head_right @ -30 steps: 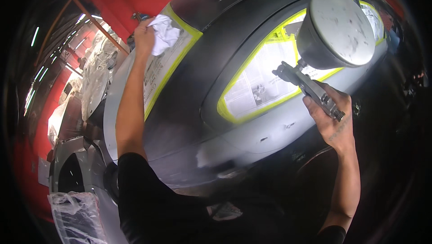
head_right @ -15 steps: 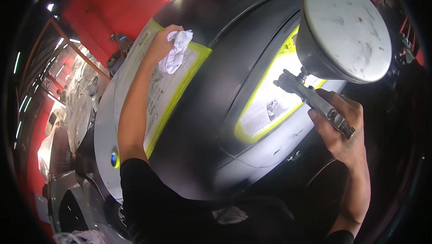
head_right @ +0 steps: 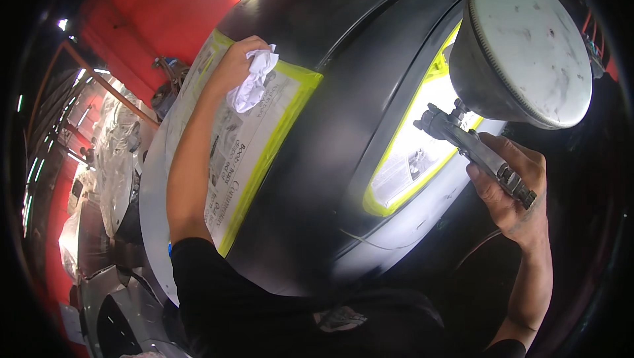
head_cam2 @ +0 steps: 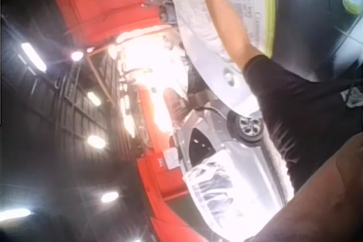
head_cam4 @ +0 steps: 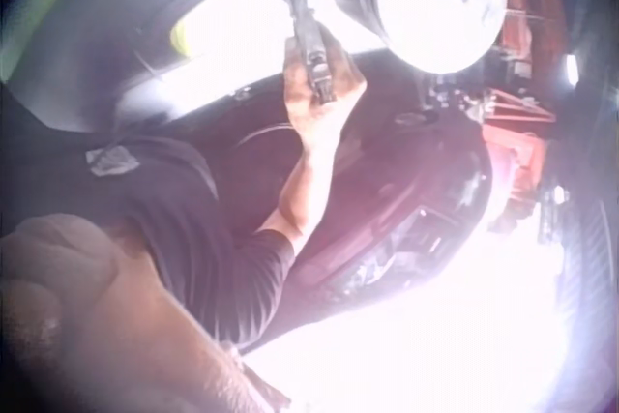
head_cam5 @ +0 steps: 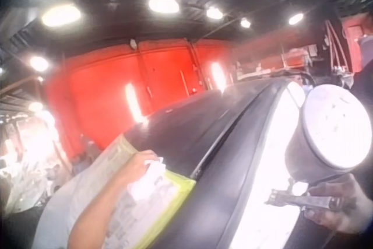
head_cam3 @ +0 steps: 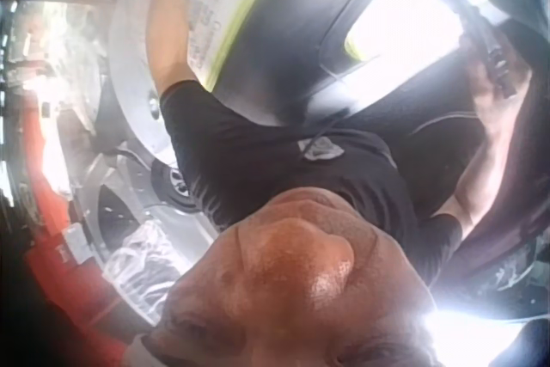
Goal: The person uses a spray gun to apply white paint to the hood of a car while simultaneously wiping the surface with a white cloth. The hood is masked with newspaper and tape to protect adjacent areas.
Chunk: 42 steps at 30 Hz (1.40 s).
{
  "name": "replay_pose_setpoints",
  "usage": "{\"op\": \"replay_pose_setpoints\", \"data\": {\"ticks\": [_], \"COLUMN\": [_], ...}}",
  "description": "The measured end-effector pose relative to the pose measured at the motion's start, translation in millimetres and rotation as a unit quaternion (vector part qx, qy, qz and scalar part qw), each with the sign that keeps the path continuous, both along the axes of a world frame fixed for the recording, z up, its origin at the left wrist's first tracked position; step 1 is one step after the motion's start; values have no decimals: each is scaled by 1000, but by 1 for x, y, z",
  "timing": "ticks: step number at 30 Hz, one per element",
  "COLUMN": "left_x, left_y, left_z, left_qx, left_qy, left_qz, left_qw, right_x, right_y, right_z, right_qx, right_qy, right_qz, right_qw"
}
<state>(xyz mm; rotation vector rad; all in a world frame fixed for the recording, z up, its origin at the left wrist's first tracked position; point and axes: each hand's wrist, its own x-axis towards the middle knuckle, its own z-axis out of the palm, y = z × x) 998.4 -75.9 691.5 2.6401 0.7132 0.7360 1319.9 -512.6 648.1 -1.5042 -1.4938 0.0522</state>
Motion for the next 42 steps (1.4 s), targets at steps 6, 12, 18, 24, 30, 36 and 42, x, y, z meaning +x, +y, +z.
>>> {"op": "replay_pose_setpoints", "data": {"ticks": [6, 12, 18, 24, 30, 36, 42], "left_x": [4, 6, -2, -18, -52, -74, -89], "left_y": [-6, -17, -26, 22, 121, 221, 283], "left_z": [-4, 1, -5, -17, -11, -10, 2], "left_qx": [76, 171, 241, 257, 242, 288, 289], "left_qy": [-40, 16, 19, -41, -39, -36, 39], "left_qz": [2, 59, -15, -25, 131, 163, 232], "left_qw": [996, 983, 970, 965, 960, 943, 928], "right_x": [-4, -7, -6, -15, -13, -11, -4], "right_y": [1, -5, -4, -2, 10, 7, 4], "right_z": [-1, -2, -4, -3, -4, -21, -36], "right_qx": [3, 9, 11, 5, -61, -50, -41], "right_qy": [3, 12, -20, -19, 17, 27, 10], "right_qz": [1, -5, -22, -68, -99, -173, -182], "right_qw": [1000, 1000, 999, 997, 993, 983, 982]}}
